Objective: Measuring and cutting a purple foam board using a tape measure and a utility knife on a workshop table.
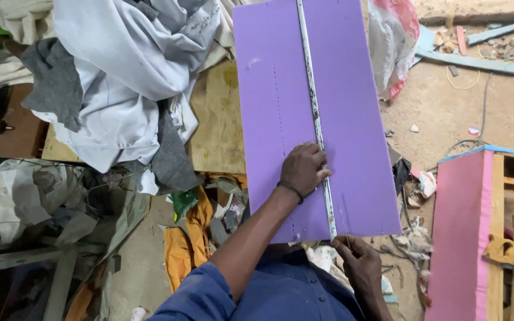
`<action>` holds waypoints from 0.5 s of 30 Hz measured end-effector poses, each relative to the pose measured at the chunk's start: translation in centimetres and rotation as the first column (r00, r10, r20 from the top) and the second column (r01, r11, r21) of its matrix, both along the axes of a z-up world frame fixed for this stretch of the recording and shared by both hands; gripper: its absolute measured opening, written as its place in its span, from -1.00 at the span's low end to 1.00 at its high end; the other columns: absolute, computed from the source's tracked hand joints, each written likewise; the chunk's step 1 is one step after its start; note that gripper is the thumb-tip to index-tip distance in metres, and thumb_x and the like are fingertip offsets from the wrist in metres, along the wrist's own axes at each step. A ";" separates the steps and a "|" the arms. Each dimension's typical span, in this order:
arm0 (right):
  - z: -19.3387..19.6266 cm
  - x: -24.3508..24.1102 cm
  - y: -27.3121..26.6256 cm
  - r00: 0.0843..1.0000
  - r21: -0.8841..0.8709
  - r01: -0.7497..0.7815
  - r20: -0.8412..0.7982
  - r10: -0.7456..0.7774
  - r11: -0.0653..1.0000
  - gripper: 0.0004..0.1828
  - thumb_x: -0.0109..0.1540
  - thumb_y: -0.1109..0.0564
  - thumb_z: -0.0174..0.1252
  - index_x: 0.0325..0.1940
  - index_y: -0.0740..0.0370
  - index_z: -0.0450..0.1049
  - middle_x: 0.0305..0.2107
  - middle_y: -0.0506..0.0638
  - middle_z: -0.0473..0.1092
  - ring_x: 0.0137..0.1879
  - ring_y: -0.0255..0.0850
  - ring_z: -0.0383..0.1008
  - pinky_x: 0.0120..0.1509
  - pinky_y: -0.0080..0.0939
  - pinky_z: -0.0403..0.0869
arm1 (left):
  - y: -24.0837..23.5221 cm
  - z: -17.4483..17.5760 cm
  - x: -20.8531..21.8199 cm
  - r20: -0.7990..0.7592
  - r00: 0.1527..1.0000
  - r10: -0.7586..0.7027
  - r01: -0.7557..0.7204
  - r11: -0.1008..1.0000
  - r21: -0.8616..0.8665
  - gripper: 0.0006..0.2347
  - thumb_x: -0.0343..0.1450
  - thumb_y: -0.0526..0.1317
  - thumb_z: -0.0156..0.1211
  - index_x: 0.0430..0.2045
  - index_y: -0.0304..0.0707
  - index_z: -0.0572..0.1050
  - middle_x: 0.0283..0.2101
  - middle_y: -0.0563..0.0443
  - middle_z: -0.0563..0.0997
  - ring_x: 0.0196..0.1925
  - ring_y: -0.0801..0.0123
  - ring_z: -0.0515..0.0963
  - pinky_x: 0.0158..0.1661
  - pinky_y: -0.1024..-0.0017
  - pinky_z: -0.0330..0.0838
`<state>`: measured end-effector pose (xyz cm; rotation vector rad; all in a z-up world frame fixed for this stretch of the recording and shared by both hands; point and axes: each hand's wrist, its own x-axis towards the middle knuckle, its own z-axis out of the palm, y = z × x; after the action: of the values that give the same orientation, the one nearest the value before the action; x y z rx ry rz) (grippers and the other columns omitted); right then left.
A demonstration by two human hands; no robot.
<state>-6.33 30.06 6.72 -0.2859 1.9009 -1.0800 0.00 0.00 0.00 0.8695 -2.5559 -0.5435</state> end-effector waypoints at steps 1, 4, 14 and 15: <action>0.1 0.0 0.0 1.000 0.023 -0.008 -0.011 0.008 1.000 -0.80 0.47 0.08 0.58 -0.06 0.29 0.93 -0.52 0.01 0.54 -0.55 -0.30 0.11 -0.48 -0.22 0.10 | -1.5 -0.3 -0.7 0.037 0.999 -0.012 0.012 1.000 -0.007 -0.67 0.30 -0.02 0.87 -0.28 -0.09 0.76 -0.09 0.00 0.78 0.13 -0.02 0.72 0.20 0.02 0.61; -0.4 -0.1 -0.2 0.999 0.111 0.006 -0.052 0.000 0.994 -0.75 0.42 0.00 0.63 -0.03 0.25 0.95 -0.50 0.01 0.49 -0.50 -0.22 0.19 -0.39 -0.09 0.29 | -5.3 -0.7 -2.2 0.171 0.985 0.028 -0.012 0.996 -0.093 -0.26 0.07 0.21 0.98 0.14 0.12 0.78 0.27 0.03 0.67 0.33 0.03 0.63 0.39 0.01 0.51; -4.5 -0.7 0.1 0.995 0.115 0.098 0.013 -0.100 0.989 -0.77 0.41 0.14 0.67 0.00 0.41 0.99 -0.57 0.15 0.48 -0.55 -0.15 0.12 -0.44 -0.06 0.22 | -8.3 4.8 -3.4 0.619 0.784 -0.052 -0.086 0.978 0.192 0.67 0.13 0.61 0.76 0.94 -0.18 -0.44 1.00 -0.05 -0.58 0.99 -0.07 -0.65 0.80 -0.46 -0.59; -4.5 -0.8 0.0 0.997 0.173 0.079 -0.022 -0.077 0.982 -0.75 0.38 0.09 0.70 0.00 0.35 1.02 -0.43 0.10 0.62 -0.39 -0.15 0.30 -0.31 -0.08 0.33 | -8.3 4.8 -3.4 0.628 0.776 -0.059 -0.075 0.980 0.184 0.66 0.12 0.63 0.72 0.94 -0.18 -0.43 1.00 -0.08 -0.58 1.00 -0.10 -0.63 0.80 -0.48 -0.57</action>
<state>-7.09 30.06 2.26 -0.1221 2.0200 -0.9575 -3.41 -8.27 4.81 1.3211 -3.1336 -0.5863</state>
